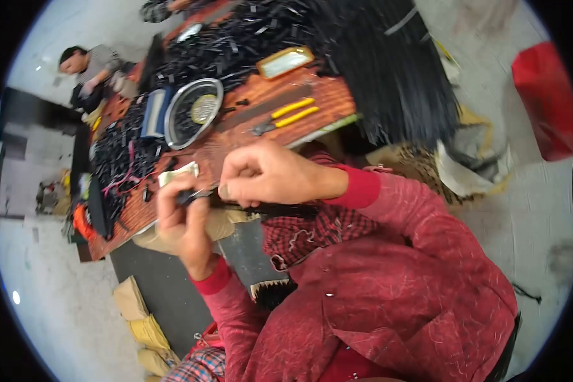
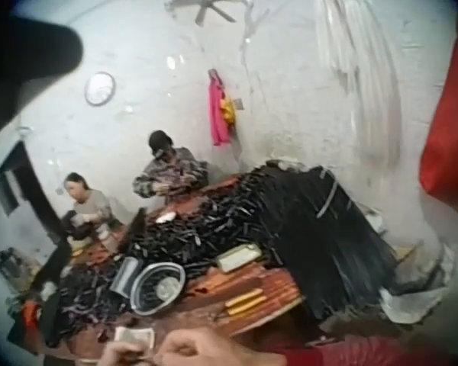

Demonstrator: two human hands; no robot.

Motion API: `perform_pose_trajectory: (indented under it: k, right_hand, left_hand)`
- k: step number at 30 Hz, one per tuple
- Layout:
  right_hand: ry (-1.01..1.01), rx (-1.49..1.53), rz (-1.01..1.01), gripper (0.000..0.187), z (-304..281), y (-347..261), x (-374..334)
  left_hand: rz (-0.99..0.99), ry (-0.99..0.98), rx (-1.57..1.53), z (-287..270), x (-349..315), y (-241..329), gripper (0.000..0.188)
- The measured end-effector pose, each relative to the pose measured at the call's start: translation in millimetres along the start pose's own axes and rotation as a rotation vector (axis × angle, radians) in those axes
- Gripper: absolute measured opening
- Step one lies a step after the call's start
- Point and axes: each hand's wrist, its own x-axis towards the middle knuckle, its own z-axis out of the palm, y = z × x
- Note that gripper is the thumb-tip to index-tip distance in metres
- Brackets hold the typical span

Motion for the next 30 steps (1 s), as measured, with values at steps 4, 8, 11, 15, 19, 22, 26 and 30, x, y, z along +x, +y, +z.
perform_pose_trajectory:
  k: [4,8,11,15,19,22,26,30]
  right_hand:
    - [0.136,-0.678,-0.211,0.011,-48.4,58.8,-15.5]
    - [0.363,-1.385,-0.251,0.031,-107.1,73.0,-9.2]
    - [0.338,-1.539,-0.371,0.033,-147.1,119.5,1.3]
    - [0.203,-1.657,-0.371,0.034,-149.7,129.3,-4.1]
    - [0.073,-1.650,-0.474,0.030,-147.6,123.9,-6.4]
    - [0.122,-1.204,0.126,0.024,-134.0,108.4,-5.5]
    - [-0.021,-0.161,0.333,0.041,-112.1,38.2,-5.6]
    - [-0.320,-0.521,0.242,0.040,-84.1,-63.1,-1.5]
  left_hand:
    - [0.096,-0.125,-0.233,-15.0,0.1,-26.0,0.027]
    - [-0.043,-0.107,-0.533,-6.1,-3.6,-23.6,0.040]
    - [0.011,-0.126,-0.528,8.0,1.5,-28.1,0.050]
    - [-0.046,-0.163,-0.627,11.1,-5.4,-30.5,0.038]
    - [-0.069,-0.094,-0.582,19.7,-6.4,-25.3,0.031]
    - [-0.068,-0.064,-0.548,24.3,-3.2,-26.7,0.028]
    - [-0.116,-0.044,-0.493,29.2,7.5,-33.1,0.025]
    - [-0.048,-0.144,-0.437,31.4,11.5,-22.6,0.051]
